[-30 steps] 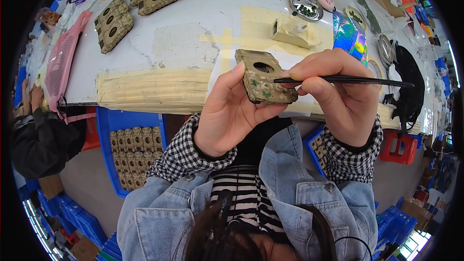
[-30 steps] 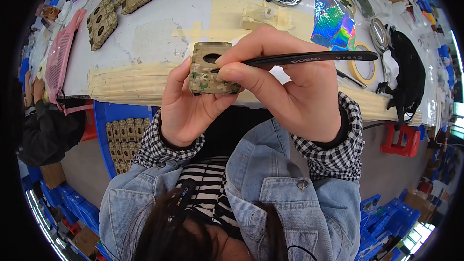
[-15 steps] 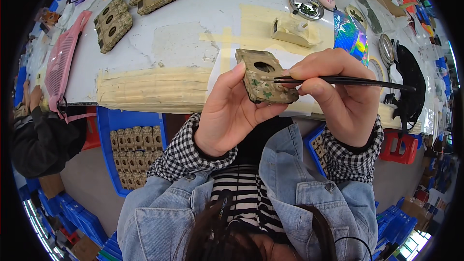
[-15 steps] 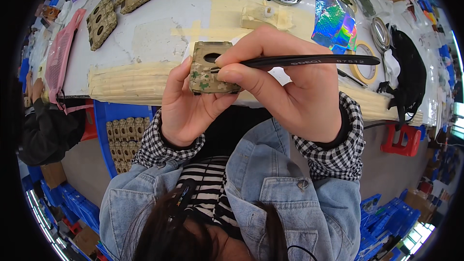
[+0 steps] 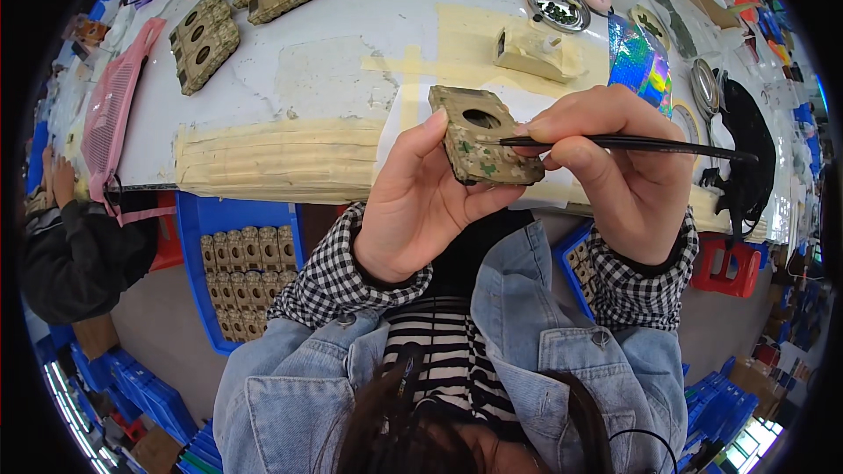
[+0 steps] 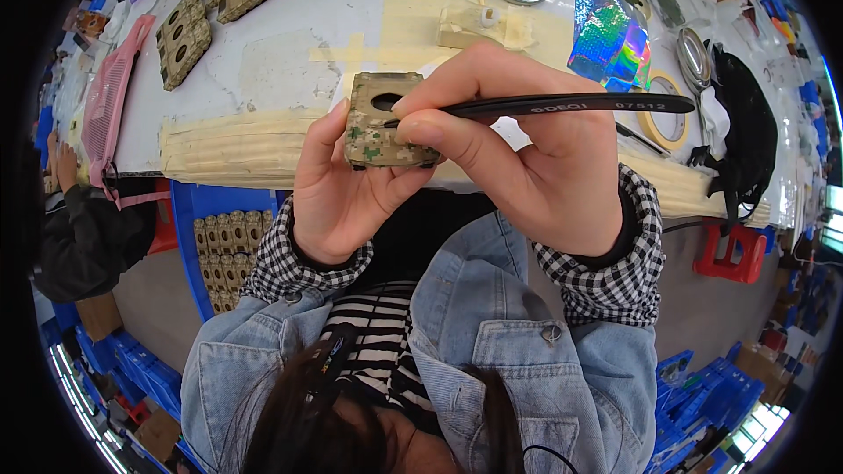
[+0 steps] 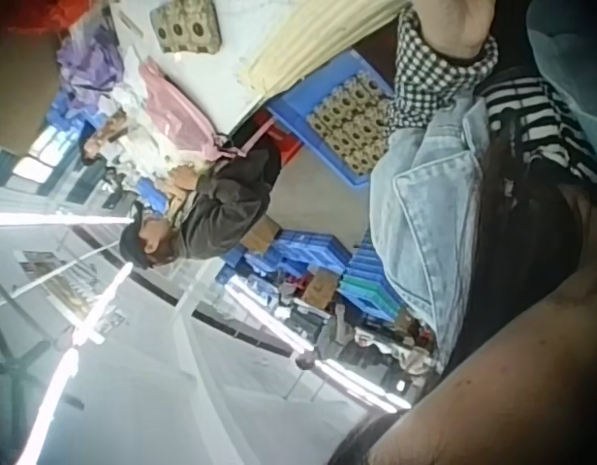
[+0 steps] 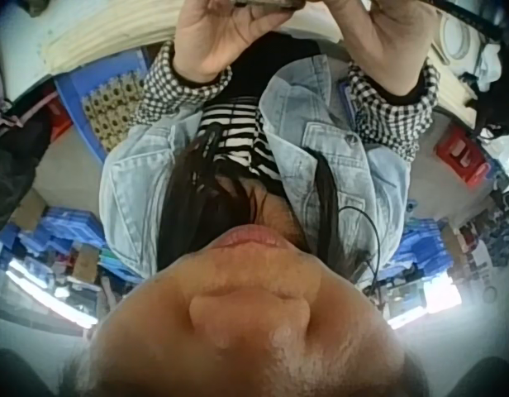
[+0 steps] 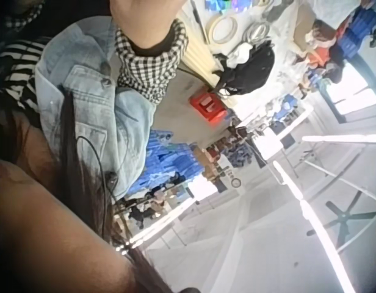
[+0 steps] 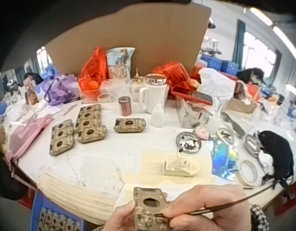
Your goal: Applying small details or decals to a camouflaged toy tank part using tweezers.
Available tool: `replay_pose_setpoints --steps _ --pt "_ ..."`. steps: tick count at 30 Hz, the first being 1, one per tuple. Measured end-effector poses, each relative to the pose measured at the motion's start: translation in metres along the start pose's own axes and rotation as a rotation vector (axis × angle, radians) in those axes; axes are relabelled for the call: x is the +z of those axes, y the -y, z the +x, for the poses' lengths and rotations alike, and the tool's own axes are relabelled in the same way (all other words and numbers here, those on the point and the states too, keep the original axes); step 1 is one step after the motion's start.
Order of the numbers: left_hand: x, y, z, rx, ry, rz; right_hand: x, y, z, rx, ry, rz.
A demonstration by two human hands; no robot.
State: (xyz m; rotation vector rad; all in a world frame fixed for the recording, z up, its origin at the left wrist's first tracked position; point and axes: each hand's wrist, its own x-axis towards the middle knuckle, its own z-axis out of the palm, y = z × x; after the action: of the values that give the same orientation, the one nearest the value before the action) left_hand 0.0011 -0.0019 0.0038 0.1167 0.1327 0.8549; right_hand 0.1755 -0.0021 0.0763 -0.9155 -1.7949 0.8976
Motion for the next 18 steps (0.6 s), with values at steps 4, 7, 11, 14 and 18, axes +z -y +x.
replay_pose_setpoints --steps 4,7,11,14,18 --pt "0.0005 -0.0001 0.0 0.0 -0.006 0.006 -0.0004 -0.0005 0.0002 -0.018 0.001 -0.02" --pt "0.0009 0.0 0.0005 -0.002 -0.002 0.0 -0.0009 -0.0007 0.0002 -0.021 0.004 -0.022" --pt "0.0006 0.0 0.0006 -0.003 0.003 -0.01 -0.0005 -0.0012 0.0002 -0.01 0.003 0.003" --pt "-0.0003 0.0001 0.0007 -0.006 0.002 -0.014 -0.0001 -0.0015 -0.0003 0.001 -0.004 0.011" --pt "-0.0001 0.0004 0.0005 -0.004 -0.001 -0.021 -0.0009 -0.003 -0.0002 -0.012 0.002 0.006"
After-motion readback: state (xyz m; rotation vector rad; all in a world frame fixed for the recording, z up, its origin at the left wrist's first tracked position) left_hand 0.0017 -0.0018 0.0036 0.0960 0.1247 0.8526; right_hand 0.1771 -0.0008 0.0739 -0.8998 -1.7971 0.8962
